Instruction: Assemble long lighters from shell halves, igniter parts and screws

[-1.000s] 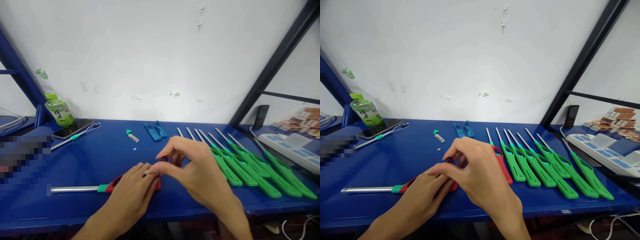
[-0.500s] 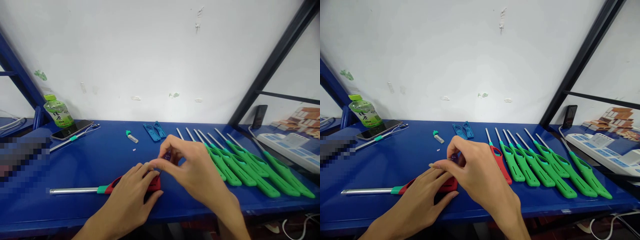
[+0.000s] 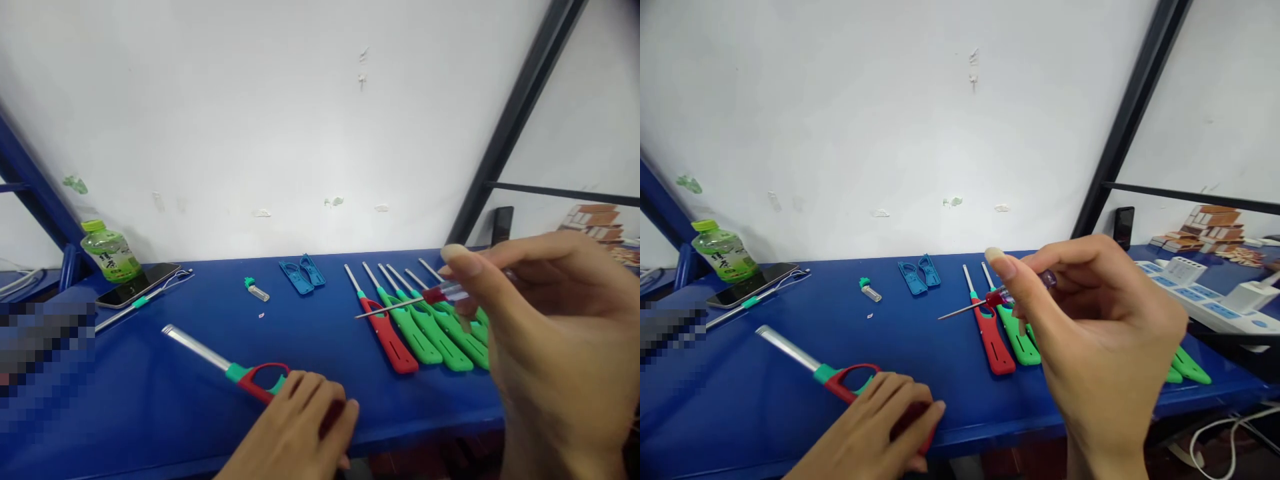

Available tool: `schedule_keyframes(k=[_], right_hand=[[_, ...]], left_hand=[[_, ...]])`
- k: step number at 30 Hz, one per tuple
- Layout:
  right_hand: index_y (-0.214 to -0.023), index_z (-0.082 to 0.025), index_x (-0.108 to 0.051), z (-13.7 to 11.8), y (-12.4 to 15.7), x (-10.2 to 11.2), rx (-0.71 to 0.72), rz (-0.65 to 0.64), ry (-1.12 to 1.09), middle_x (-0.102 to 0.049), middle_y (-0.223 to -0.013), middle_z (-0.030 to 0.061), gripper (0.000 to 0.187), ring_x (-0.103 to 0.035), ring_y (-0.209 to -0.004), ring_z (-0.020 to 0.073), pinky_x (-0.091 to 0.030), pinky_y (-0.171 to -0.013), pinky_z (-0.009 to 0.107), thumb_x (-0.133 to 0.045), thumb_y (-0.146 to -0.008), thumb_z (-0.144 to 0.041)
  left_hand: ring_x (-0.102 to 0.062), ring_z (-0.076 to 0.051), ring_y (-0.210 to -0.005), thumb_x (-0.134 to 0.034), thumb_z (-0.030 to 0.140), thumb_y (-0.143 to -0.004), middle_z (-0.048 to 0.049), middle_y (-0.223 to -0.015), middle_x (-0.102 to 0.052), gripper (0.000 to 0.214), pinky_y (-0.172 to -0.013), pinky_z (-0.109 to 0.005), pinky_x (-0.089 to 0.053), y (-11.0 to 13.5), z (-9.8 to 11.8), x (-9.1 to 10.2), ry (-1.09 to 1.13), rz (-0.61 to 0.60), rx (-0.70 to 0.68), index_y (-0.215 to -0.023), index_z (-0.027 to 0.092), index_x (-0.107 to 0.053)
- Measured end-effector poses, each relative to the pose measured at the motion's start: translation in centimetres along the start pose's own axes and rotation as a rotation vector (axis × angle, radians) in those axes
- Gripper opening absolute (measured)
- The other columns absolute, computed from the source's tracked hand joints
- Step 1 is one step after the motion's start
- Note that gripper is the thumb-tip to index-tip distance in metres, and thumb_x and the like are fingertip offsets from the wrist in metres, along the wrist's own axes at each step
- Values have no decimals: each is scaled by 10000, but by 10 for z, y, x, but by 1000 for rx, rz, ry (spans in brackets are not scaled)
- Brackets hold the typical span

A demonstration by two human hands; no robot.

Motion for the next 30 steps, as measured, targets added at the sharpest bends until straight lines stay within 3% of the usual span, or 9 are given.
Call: schedule_keyframes(k=[4,7,11,14,18,21,24,26,30], right_hand=[[-693,-240,-708,1,-3,5,10,26,-4,-661,-635,-29,259,-579,-500,142,-381,-399,304,-942,-764,-327],[-704,-243,-718,1,-3,7,9,27,14,-666,-647,-27,250,-585,-513,145,-387,-401,299,-941,-762,-339],[-713,-242,-723,1,-4,6,14,3,2,-663,-638,-42,236,-586,-506,130,-395,-402,283,-944,-762,-309],[-719,-244,-723,0,-4,6,10,-6,-3,-649,-615,-54,237,-576,-481,125,-386,-389,281,-948,-760,-310],[-749,-241,-740,-1,-2,6,-4,11,0,-691,-655,-39,213,-622,-516,143,-446,-428,286,-944,-775,-296],[-792,-240,-765,3,0,2,-17,-8,-16,-754,-738,-17,184,-699,-611,164,-533,-515,280,-936,-798,-310],[-847,-249,-779,16,3,-11,-99,-165,-25,-796,-815,-3,206,-761,-711,192,-584,-595,279,-926,-817,-389],[-874,-258,-772,27,8,-27,-170,-347,-10,-814,-873,-2,186,-790,-792,212,-607,-685,295,-895,-849,-395],[-936,-274,-750,37,37,-73,-231,-795,82,-816,-902,-24,76,-779,-837,201,-564,-791,309,-765,-941,-199]], left_hand=[[-651,-181,-817,-617,86,-1035,-4,-911,-711,138,-952,-359,-557,-24,30,-16,-40,134,-186,-1056,186,-710],[-649,-164,-830,-645,131,-1043,16,-861,-695,159,-1097,-331,-499,-42,35,-27,-6,92,-272,-905,184,-705],[-660,-186,-952,-607,214,-1096,-26,-972,-719,139,-1009,-308,-533,-60,25,-23,43,-125,-348,-1069,140,-721],[-660,-204,-1095,-593,129,-1061,-62,-1123,-741,182,-1061,-311,-520,-69,14,-14,137,-262,-301,-1221,122,-680],[-572,-246,-1394,-552,40,-992,-104,-1439,-676,435,-1217,-354,-421,-69,2,-8,122,-248,-175,-1415,135,-594],[-522,-285,-1465,-573,24,-946,-113,-1500,-635,545,-1188,-405,-457,-58,-3,-4,92,-203,-78,-1470,175,-566],[-639,-257,-1283,-521,43,-1005,-66,-1329,-719,409,-1081,-409,-529,-38,-20,8,103,-167,67,-1336,240,-659],[-683,-232,-1153,-472,112,-1070,-53,-1278,-735,342,-1029,-396,-549,-20,-46,17,55,-157,192,-1263,274,-704],[-668,-301,-1227,-448,288,-1108,-111,-1362,-708,410,-1067,-477,-548,26,-133,41,-129,-110,514,-1480,252,-617]])
Point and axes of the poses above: each hand's wrist, its own y-axis away from the middle knuckle, its own x-axis out of the back of the hand, z = x × y, the point moved 5 cm from there along -y, towards the middle knuckle
